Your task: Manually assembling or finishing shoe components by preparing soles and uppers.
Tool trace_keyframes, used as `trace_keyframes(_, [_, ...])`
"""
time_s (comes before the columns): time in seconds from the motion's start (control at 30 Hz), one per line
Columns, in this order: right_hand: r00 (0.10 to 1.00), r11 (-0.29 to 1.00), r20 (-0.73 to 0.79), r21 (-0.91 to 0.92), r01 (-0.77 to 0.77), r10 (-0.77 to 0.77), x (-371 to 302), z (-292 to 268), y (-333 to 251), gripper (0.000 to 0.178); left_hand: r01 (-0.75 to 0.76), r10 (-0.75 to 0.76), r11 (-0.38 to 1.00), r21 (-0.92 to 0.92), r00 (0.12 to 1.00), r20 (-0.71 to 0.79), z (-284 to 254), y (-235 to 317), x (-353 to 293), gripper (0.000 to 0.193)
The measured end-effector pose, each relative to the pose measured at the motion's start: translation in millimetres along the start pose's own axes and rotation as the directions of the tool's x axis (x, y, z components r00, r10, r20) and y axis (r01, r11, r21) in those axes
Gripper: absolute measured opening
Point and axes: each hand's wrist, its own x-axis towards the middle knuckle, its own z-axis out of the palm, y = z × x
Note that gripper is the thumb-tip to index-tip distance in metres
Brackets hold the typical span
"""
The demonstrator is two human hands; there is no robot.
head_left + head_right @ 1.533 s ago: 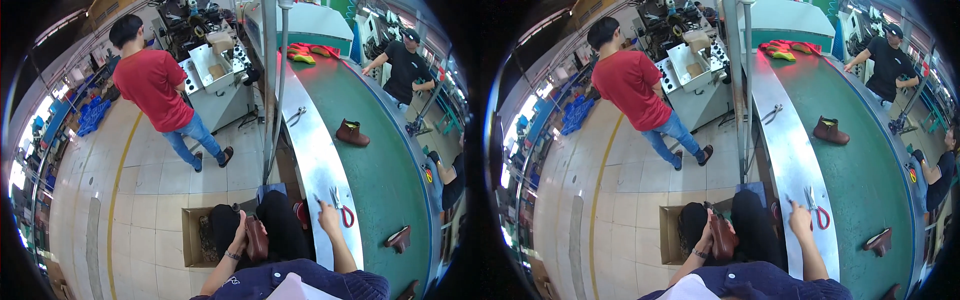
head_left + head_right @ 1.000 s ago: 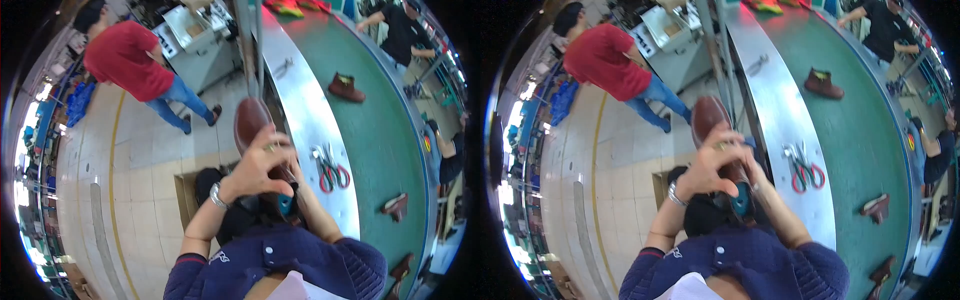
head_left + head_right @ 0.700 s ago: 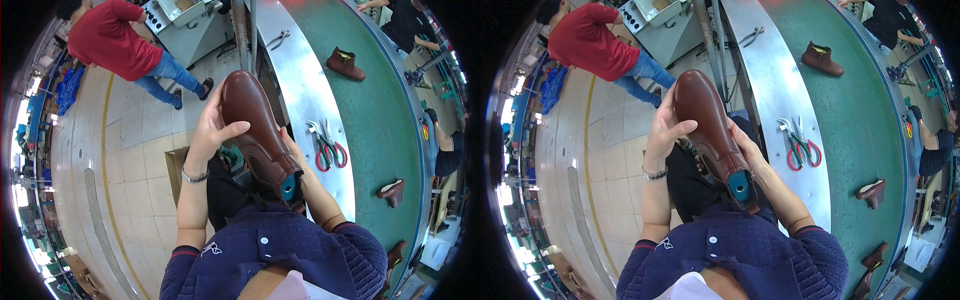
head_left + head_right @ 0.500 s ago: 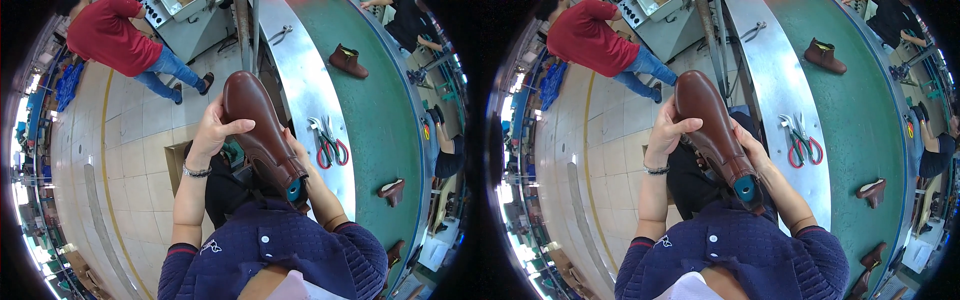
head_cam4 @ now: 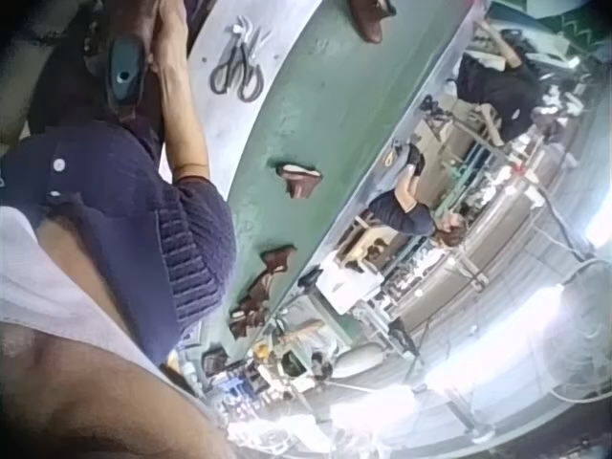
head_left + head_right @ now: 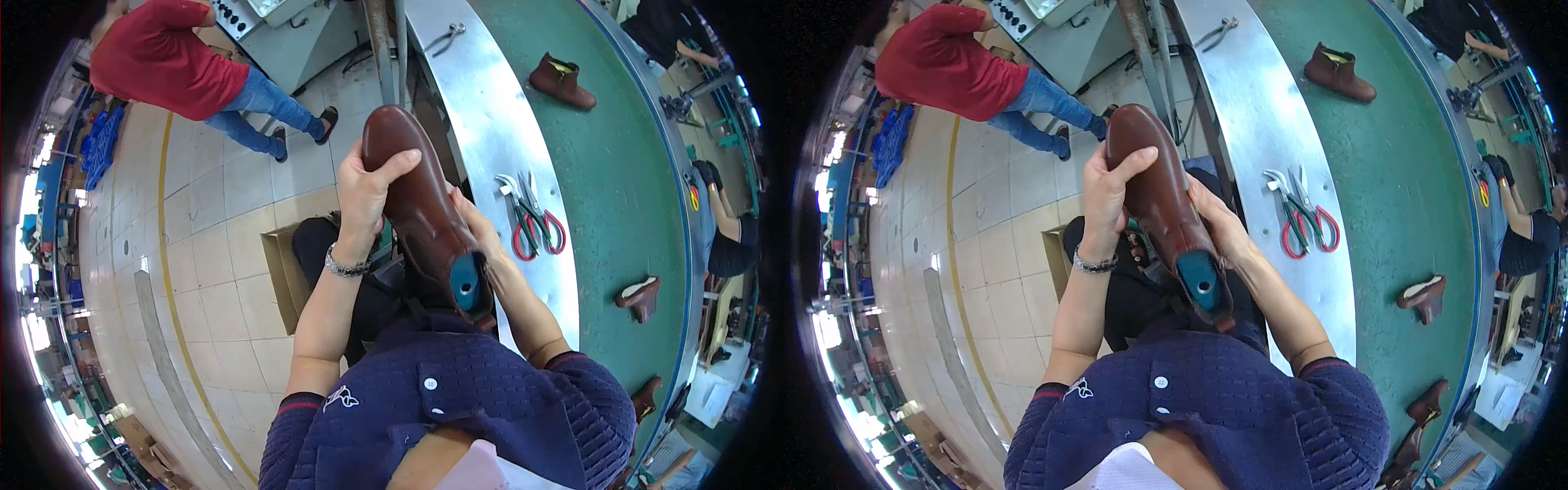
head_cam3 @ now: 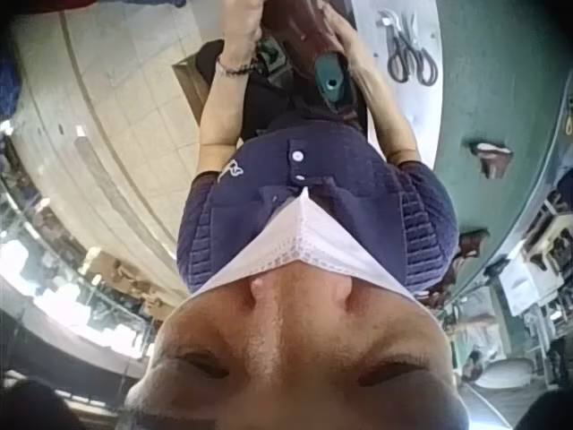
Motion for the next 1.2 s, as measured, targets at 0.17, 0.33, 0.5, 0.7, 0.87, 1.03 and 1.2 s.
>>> trace_keyframes(0.17, [0.966, 0.98, -0.187, -0.053, -0.193, 0.18, -1.1, 8.2, -13.4, 0.06, 0.02, -0.024, 0.999, -0.037, 0.995, -0.097, -6.7, -20.8, 8.4, 0.036])
trace_keyframes(0.33, [0.997, 0.962, 0.029, -0.266, -0.056, 0.066, 6.4, -39.7, -24.3, 0.069, -0.088, 0.09, 0.996, 0.025, 0.993, -0.079, 8.5, -17.4, 13.2, 0.035])
trace_keyframes(0.5, [0.919, 0.653, 0.145, -0.664, 0.364, -0.366, 18.6, -28.7, -42.6, 0.082, -0.316, 0.258, 0.687, 0.654, 0.948, 0.187, 45.8, -7.1, -13.5, 0.04])
trace_keyframes(0.7, [0.671, 0.747, -0.417, -0.583, 0.321, -0.614, -35.7, -86.5, -52.1, 0.063, -0.646, 0.438, 0.558, 0.52, 0.762, 0.477, 59.1, 7.9, -6.4, 0.042])
trace_keyframes(0.87, [0.078, 0.645, -0.915, -0.217, 0.733, -0.397, -116.2, -195.5, -57.5, 0.068, -0.185, 0.008, 0.855, 0.484, 0.939, 0.345, 19.9, -32.9, 1.3, 0.028])
trace_keyframes(1.03, [0.086, 0.22, -0.992, 0.065, 0.973, -0.088, -229.1, -309.2, -22.5, 0.05, 0.018, -0.189, 0.911, 0.413, 0.906, 0.378, 27.1, -61.6, 2.9, 0.021])
trace_keyframes(1.2, [0.134, 0.306, -0.989, 0.11, 0.946, -0.061, -202.4, -294.7, -20.2, 0.033, 0.09, -0.294, 0.888, 0.45, 0.865, 0.407, 30.3, -82.2, 7.7, 0.023])
